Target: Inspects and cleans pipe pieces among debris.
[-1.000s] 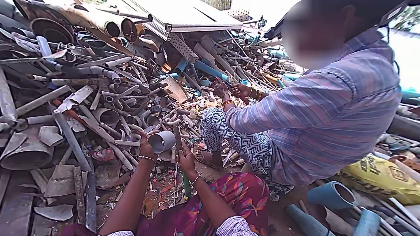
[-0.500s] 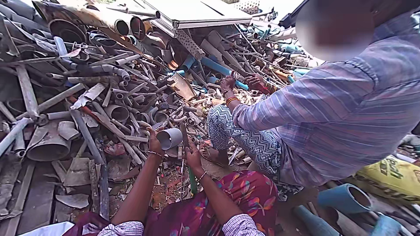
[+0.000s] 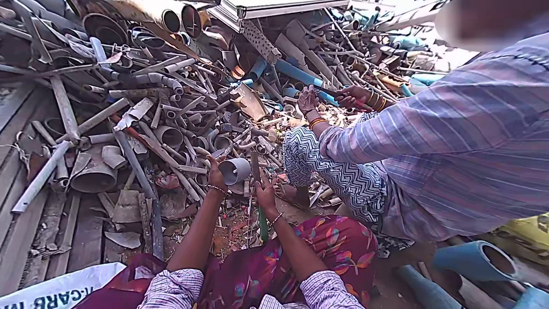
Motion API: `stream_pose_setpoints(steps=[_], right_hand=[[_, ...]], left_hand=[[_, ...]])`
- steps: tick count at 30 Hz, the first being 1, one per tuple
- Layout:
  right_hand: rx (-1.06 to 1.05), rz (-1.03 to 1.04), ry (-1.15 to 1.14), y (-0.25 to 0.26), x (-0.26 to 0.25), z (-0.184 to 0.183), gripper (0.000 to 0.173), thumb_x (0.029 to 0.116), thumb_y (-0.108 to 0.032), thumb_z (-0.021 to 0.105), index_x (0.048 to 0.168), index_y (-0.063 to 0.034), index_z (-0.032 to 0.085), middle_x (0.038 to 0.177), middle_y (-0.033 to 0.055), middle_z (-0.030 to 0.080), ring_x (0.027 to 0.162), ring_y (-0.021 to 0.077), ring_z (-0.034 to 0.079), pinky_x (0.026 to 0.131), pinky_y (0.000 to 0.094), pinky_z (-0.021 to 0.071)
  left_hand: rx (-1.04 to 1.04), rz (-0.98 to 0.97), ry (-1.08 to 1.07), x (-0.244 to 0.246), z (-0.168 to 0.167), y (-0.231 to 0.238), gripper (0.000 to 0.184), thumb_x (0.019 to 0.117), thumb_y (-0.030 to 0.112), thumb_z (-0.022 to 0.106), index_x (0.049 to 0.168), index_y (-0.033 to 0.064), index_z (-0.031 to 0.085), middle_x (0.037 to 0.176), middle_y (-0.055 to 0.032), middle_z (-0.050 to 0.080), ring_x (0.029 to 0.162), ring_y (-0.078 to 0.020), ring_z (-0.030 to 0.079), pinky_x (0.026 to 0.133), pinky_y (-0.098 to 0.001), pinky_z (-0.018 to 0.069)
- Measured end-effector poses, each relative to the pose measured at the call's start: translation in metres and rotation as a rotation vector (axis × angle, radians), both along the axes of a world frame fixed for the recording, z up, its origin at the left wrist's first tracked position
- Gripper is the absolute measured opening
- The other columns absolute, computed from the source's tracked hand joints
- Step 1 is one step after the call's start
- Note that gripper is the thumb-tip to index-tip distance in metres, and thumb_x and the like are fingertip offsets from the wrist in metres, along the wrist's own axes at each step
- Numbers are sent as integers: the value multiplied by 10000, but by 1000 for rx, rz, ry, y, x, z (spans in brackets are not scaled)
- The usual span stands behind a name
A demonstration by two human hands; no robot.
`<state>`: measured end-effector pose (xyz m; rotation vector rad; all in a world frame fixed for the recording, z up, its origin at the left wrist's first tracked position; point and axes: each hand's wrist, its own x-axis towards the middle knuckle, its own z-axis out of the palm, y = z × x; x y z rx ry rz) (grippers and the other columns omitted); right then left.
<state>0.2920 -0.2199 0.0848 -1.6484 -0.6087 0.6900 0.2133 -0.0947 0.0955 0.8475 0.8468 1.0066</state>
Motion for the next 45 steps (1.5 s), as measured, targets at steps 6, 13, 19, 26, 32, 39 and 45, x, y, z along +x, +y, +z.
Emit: stream_pose_setpoints(steps=[6, 13, 19, 26, 32, 39, 45], right_hand=[[-20, 27, -49, -1, -3, -2, 471, 1085, -72, 462, 1547, 0, 400, 738, 82, 573, 539, 104, 464, 529, 271, 441], [-59, 46, -171, -3, -5, -4, 470, 1073, -58, 478, 1538, -18, 428, 908, 155, 646, 619, 129, 511, 607, 300, 471], [-64, 71, -249, -4, -12, 0, 419, 1059, -60, 497, 1469, 23, 509, 893, 161, 679, 667, 155, 573, 674, 324, 500], [-14, 48, -336, -5, -16, -1, 429, 1040, -36, 503, 1462, 43, 518, 982, 216, 714, 750, 208, 636, 760, 365, 525], [-7, 59, -360, -7, -20, 1, 446, 1044, -38, 486, 1482, 45, 492, 926, 211, 713, 709, 207, 626, 743, 368, 528], [-8, 50, -363, -8, -22, 2, 445, 1049, -47, 490, 1484, 47, 489, 982, 231, 717, 737, 230, 643, 761, 383, 534], [-9, 43, -327, -9, -20, 0, 465, 1058, -46, 472, 1516, 31, 451, 1070, 235, 715, 770, 228, 644, 786, 387, 530]], left_hand=[[8, -4, -37, 2, -13, 9, 781, 1073, 594, 41, 1318, 61, 556, 1143, -83, 644, 1010, -143, 619, 899, -371, 516], [3, 0, 47, 0, -16, 8, 792, 1069, 613, 54, 1353, 63, 548, 1219, -116, 630, 1078, -179, 604, 954, -409, 496], [-35, 43, 45, 3, -16, 4, 736, 1085, 590, 106, 1359, 66, 545, 1185, -111, 634, 1025, -167, 612, 914, -387, 509], [-130, 95, -66, 9, -16, -1, 669, 1098, 563, 159, 1277, 71, 576, 1070, -76, 651, 935, -144, 635, 838, -359, 543], [-200, 133, -51, 14, -14, -4, 700, 1077, 612, 214, 1372, 60, 528, 1225, -149, 627, 1099, -237, 614, 928, -471, 522], [-209, 147, -32, 16, -13, -10, 717, 1083, 600, 215, 1420, 34, 498, 1335, -192, 587, 1190, -276, 590, 994, -503, 495], [-225, 186, -23, 18, -10, -13, 726, 1085, 594, 229, 1448, 14, 473, 1382, -209, 561, 1244, -287, 566, 1044, -512, 465]])
